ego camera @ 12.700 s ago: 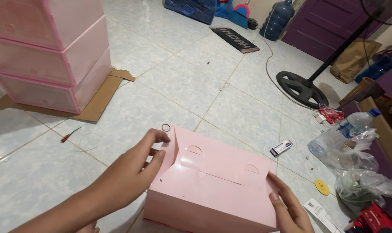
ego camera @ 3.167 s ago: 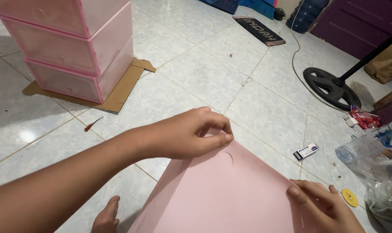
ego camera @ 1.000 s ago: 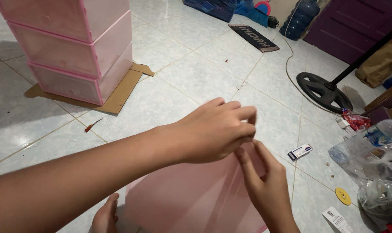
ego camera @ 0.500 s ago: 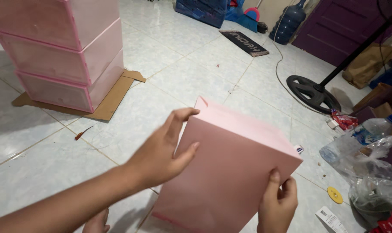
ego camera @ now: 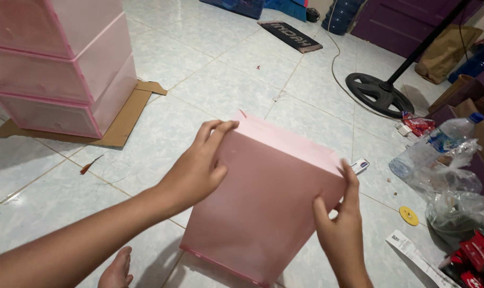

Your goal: The person assembles a pink plastic storage drawer by snapping the frame and lid into place, then stacks it onto an existing vertical stack of identical drawers. The person handles the drawer unit and its lid by hand, aligning and pressing the edges to secure them.

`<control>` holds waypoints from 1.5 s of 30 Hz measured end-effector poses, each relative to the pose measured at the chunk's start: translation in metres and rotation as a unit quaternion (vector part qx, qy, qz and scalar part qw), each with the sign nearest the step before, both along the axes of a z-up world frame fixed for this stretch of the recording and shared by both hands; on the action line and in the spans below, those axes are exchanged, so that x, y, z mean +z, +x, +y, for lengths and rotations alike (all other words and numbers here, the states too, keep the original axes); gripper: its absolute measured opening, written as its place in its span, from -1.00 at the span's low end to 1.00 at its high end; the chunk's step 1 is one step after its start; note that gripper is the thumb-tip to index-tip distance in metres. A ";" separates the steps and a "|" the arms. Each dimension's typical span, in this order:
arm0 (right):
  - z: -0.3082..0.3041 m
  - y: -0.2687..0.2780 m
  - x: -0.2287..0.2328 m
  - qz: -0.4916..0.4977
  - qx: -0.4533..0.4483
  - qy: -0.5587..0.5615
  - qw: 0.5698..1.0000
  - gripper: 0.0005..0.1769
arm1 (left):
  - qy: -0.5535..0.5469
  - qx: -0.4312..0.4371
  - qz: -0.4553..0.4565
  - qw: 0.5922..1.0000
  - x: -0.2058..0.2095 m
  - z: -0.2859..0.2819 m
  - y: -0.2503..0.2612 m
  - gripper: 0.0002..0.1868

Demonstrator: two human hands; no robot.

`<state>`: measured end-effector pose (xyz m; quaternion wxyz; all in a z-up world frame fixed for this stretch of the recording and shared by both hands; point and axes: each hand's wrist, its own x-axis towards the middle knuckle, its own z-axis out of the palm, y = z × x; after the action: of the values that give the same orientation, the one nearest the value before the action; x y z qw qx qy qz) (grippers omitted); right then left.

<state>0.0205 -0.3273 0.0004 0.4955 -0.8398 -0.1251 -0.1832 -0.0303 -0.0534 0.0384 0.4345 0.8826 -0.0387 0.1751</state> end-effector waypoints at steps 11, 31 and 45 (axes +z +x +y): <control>0.008 -0.010 0.025 0.108 -0.058 -0.055 0.991 -0.31 | 0.029 0.026 -0.059 0.998 -0.030 0.000 0.000 -0.52; 0.016 -0.020 0.028 0.083 -0.061 -0.068 0.992 -0.12 | 0.163 0.086 -0.100 0.978 -0.057 -0.024 -0.013 -0.49; 0.015 -0.024 0.024 0.057 -0.060 -0.050 0.995 -0.19 | 0.189 0.035 0.033 0.981 -0.005 0.022 0.014 -0.28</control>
<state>-0.0037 -0.3119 0.0245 0.4473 -0.8786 -0.0547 -0.1579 -0.0163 -0.0318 0.0332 0.2546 0.9549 -0.0261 0.1505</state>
